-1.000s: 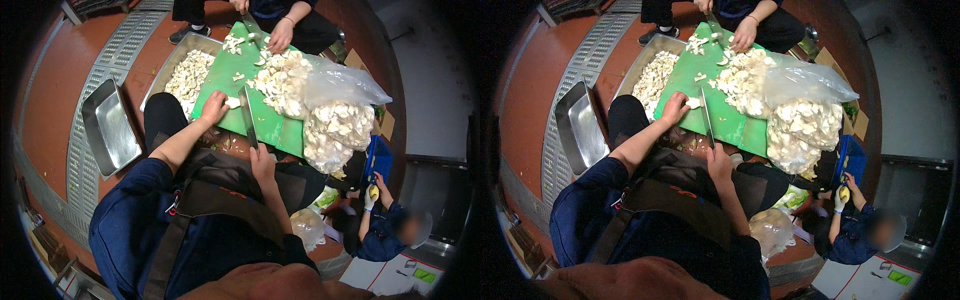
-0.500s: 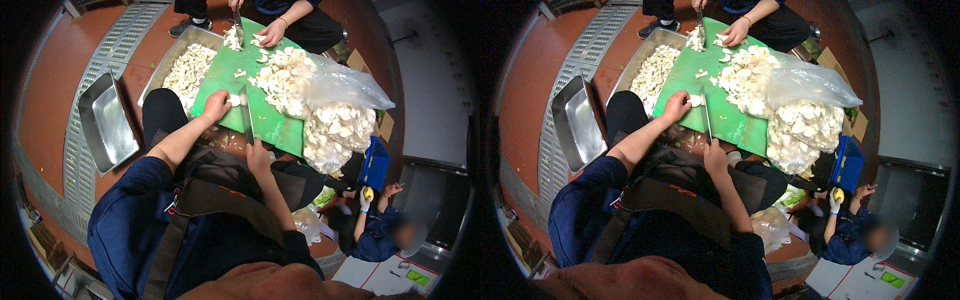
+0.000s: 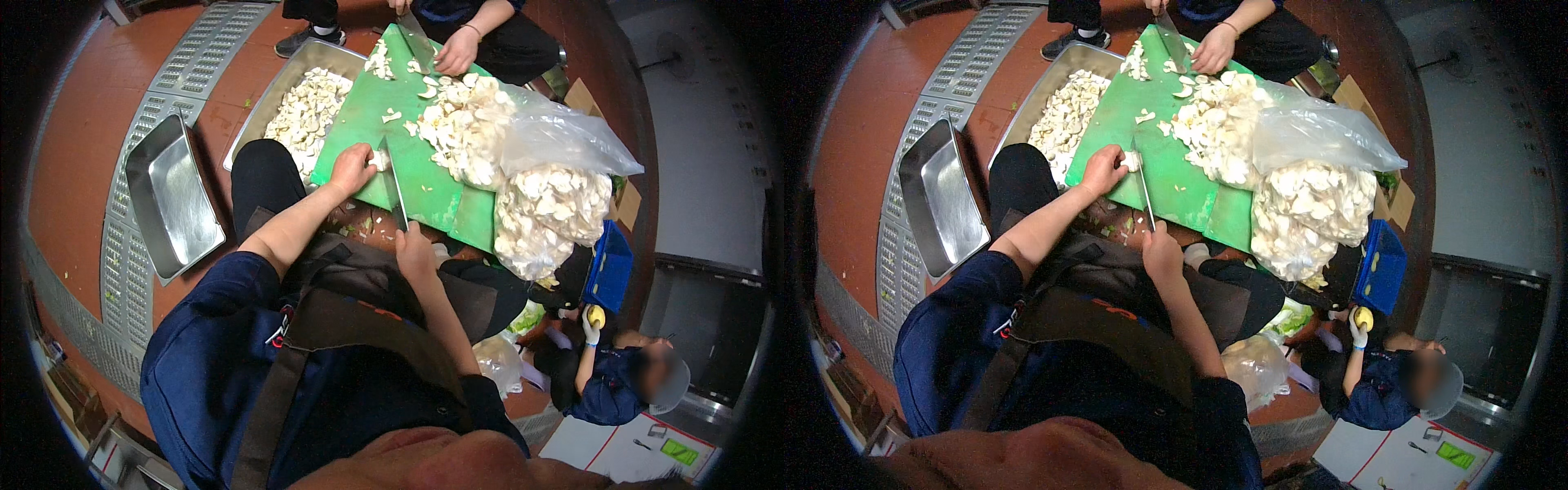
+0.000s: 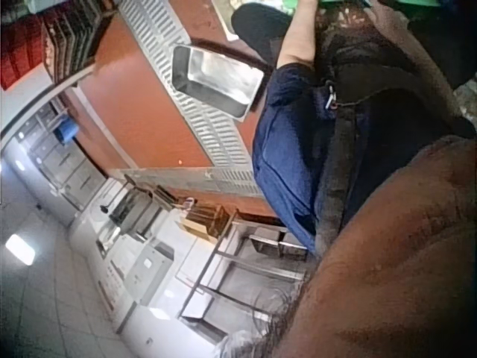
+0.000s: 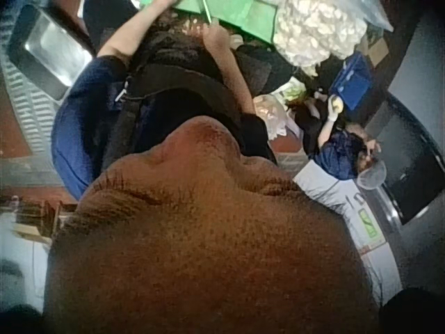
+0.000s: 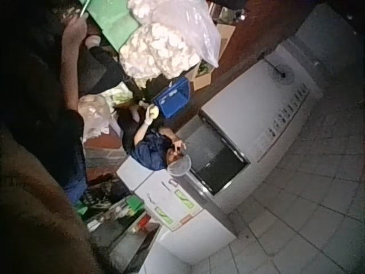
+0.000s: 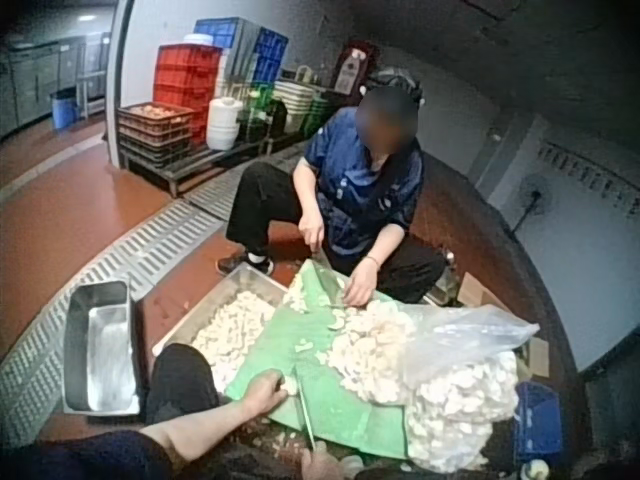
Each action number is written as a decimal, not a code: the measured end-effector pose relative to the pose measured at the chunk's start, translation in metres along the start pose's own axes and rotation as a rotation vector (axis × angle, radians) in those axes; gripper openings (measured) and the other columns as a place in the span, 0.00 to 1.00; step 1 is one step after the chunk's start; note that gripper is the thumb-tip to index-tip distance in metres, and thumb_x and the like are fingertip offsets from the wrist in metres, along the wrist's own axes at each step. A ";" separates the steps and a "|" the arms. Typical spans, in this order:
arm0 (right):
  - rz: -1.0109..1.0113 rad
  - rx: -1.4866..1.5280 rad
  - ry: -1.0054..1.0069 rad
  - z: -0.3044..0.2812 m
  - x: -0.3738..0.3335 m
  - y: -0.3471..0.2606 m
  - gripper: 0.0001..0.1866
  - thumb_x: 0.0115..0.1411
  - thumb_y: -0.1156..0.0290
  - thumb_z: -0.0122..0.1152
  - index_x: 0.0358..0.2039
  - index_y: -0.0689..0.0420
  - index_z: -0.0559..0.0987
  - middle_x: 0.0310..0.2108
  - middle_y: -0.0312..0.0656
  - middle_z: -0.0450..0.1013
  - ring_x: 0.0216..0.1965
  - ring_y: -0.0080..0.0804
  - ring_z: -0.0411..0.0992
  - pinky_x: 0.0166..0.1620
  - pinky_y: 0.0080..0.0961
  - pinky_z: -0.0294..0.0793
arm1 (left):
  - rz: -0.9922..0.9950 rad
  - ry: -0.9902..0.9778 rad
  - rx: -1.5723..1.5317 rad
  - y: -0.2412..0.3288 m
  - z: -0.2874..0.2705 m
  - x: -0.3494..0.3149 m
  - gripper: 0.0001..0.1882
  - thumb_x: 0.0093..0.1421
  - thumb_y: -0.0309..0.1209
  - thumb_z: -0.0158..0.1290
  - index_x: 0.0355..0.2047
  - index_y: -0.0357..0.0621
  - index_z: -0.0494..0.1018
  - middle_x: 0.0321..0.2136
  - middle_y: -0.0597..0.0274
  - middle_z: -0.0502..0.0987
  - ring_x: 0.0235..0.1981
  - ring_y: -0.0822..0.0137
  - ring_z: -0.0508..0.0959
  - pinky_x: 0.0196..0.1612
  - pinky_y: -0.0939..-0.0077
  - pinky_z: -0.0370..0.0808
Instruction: The person uses a knife to chop white mushrooms on a green cutting board while sitting on the floor, then places the chopped pieces into a clear plastic bag.
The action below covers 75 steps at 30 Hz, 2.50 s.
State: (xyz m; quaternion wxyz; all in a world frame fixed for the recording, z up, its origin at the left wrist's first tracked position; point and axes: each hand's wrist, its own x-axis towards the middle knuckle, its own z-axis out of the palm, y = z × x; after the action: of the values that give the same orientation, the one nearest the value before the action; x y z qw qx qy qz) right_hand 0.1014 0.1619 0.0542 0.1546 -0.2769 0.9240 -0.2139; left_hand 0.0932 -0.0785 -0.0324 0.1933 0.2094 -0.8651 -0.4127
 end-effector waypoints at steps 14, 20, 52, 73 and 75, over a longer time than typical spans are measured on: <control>0.031 0.175 0.195 -0.021 -0.010 0.007 0.13 0.64 0.66 0.54 0.43 0.63 0.73 0.26 0.55 0.74 0.32 0.58 0.74 0.33 0.46 0.71 | 0.111 0.040 0.101 0.019 -0.012 -0.012 0.33 0.48 0.41 0.60 0.54 0.44 0.66 0.50 0.48 0.69 0.56 0.48 0.67 0.59 0.54 0.62; 0.044 0.043 0.117 0.002 -0.014 0.023 0.12 0.63 0.65 0.56 0.41 0.59 0.73 0.25 0.51 0.73 0.31 0.56 0.73 0.33 0.45 0.71 | 0.241 -0.152 0.241 0.027 0.011 -0.017 0.36 0.50 0.43 0.61 0.57 0.44 0.63 0.63 0.48 0.58 0.68 0.47 0.52 0.70 0.46 0.47; -0.139 0.310 0.102 0.007 0.019 -0.042 0.19 0.63 0.64 0.56 0.52 0.60 0.71 0.31 0.59 0.75 0.36 0.61 0.74 0.37 0.46 0.72 | -0.211 0.403 0.571 -0.044 -0.053 0.067 0.26 0.53 0.28 0.57 0.53 0.41 0.67 0.55 0.45 0.68 0.61 0.46 0.63 0.65 0.52 0.56; 0.147 0.251 0.141 -0.008 -0.030 0.049 0.17 0.67 0.65 0.52 0.50 0.62 0.71 0.27 0.56 0.73 0.31 0.58 0.73 0.32 0.46 0.70 | 0.221 0.084 0.206 0.038 0.038 0.071 0.05 0.51 0.27 0.55 0.29 0.45 0.73 0.30 0.57 0.76 0.41 0.54 0.74 0.49 0.56 0.65; 0.159 0.247 0.154 -0.009 -0.031 0.047 0.16 0.67 0.65 0.51 0.50 0.61 0.71 0.26 0.55 0.73 0.30 0.56 0.73 0.31 0.43 0.69 | 0.150 0.105 0.204 0.029 0.021 0.039 0.05 0.50 0.28 0.57 0.28 0.45 0.72 0.29 0.56 0.75 0.39 0.54 0.74 0.47 0.58 0.65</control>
State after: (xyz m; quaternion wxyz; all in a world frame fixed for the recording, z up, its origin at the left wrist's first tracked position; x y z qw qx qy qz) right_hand 0.1016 0.2188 0.0447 0.1325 -0.1643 0.9188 -0.3336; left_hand 0.0441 -0.0686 -0.0156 0.2461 0.1841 -0.9046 -0.2955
